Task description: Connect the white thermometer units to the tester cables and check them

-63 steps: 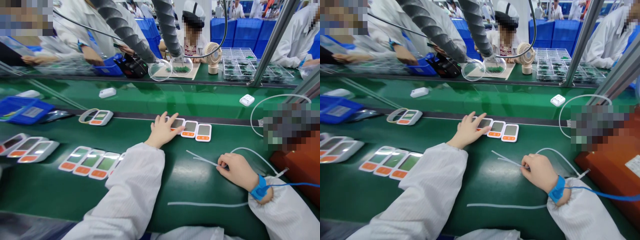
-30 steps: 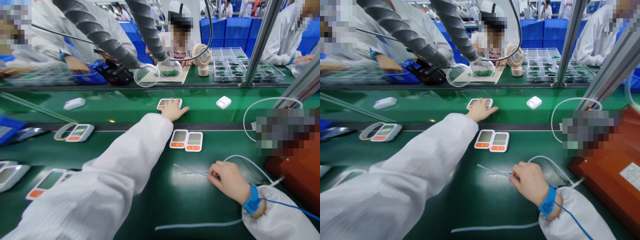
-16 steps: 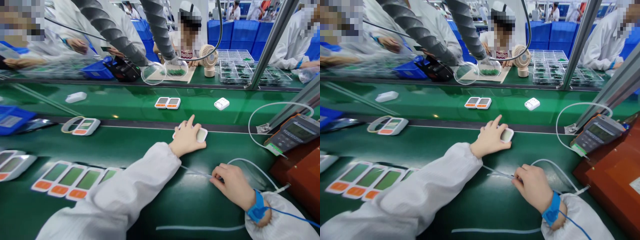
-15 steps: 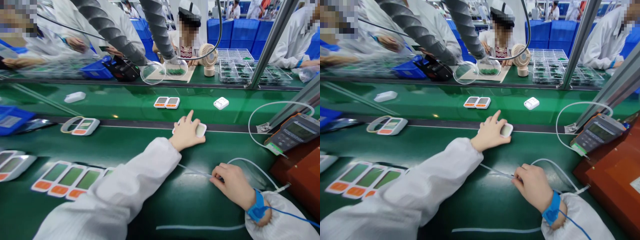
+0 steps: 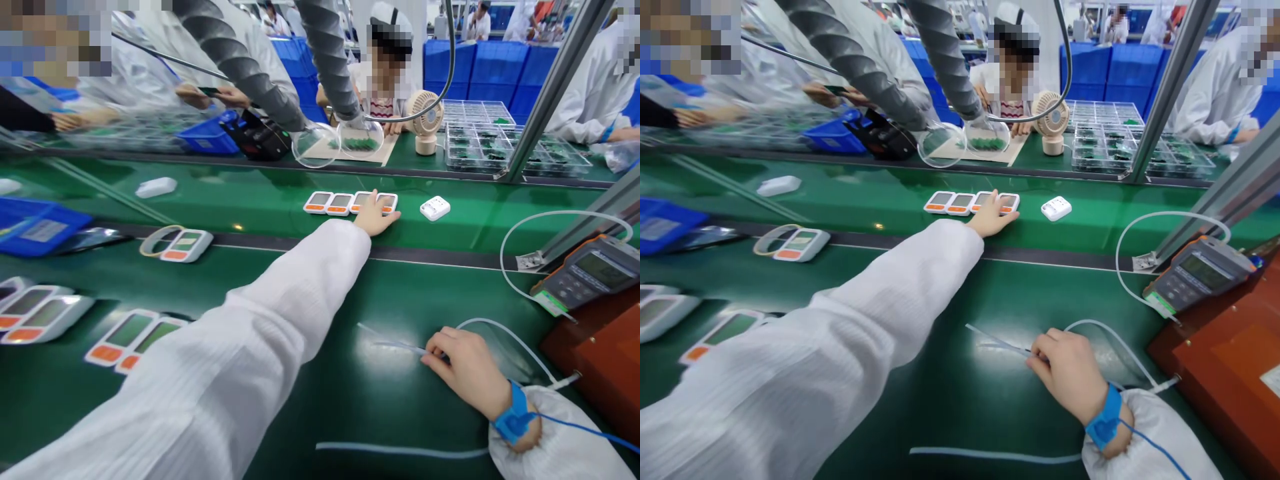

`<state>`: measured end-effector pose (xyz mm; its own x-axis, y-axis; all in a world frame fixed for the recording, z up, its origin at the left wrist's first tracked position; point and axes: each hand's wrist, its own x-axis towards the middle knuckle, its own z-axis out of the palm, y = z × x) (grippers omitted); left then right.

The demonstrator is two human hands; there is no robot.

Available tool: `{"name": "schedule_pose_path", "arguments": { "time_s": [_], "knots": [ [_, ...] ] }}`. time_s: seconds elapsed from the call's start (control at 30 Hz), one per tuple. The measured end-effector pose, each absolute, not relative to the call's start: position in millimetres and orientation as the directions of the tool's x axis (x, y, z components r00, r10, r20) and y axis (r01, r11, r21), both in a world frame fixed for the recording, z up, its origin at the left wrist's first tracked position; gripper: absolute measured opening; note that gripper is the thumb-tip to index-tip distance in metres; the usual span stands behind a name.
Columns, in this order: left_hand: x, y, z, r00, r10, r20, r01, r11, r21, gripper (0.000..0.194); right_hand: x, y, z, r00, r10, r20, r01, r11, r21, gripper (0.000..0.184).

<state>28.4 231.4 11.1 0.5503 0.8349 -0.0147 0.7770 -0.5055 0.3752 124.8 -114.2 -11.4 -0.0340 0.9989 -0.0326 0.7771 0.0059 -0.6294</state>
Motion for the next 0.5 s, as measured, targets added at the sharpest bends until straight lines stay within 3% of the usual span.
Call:
{"name": "schedule_pose_path", "arguments": {
  "time_s": [0.1, 0.2, 0.3, 0.37, 0.5],
  "knots": [
    [-24.7, 197.6, 28.4, 0.665, 0.747, -0.014, 0.688, -0.605, 0.4, 0.07, 124.8, -114.8, -14.3, -0.028, 1.0, -0.004, 0.787, 0.02, -0.616, 0.02],
    [-103.0, 153.5, 34.0, 0.606, 0.795, 0.02, 0.736, -0.571, 0.364, 0.078, 124.8, -114.8, -16.8, -0.024, 0.999, 0.029, 0.787, 0.037, -0.615, 0.021],
    [-181.2, 105.4, 23.4, 0.345, 0.913, 0.217, 0.904, -0.386, 0.184, 0.077, 125.2, -114.1, -17.9, -0.024, 0.999, 0.041, 0.783, 0.044, -0.62, 0.021],
    [-220.2, 75.3, 11.4, 0.284, 0.917, 0.281, 0.949, -0.311, 0.056, 0.075, 125.6, -113.4, -18.1, -0.022, 0.999, 0.036, 0.778, 0.04, -0.626, 0.022],
    [-255.8, 35.6, -11.6, 0.271, 0.942, 0.199, 0.962, -0.272, -0.024, 0.07, 126.6, -112.5, -18.7, -0.016, 0.999, 0.043, 0.763, 0.04, -0.645, 0.025]
  ]
}}
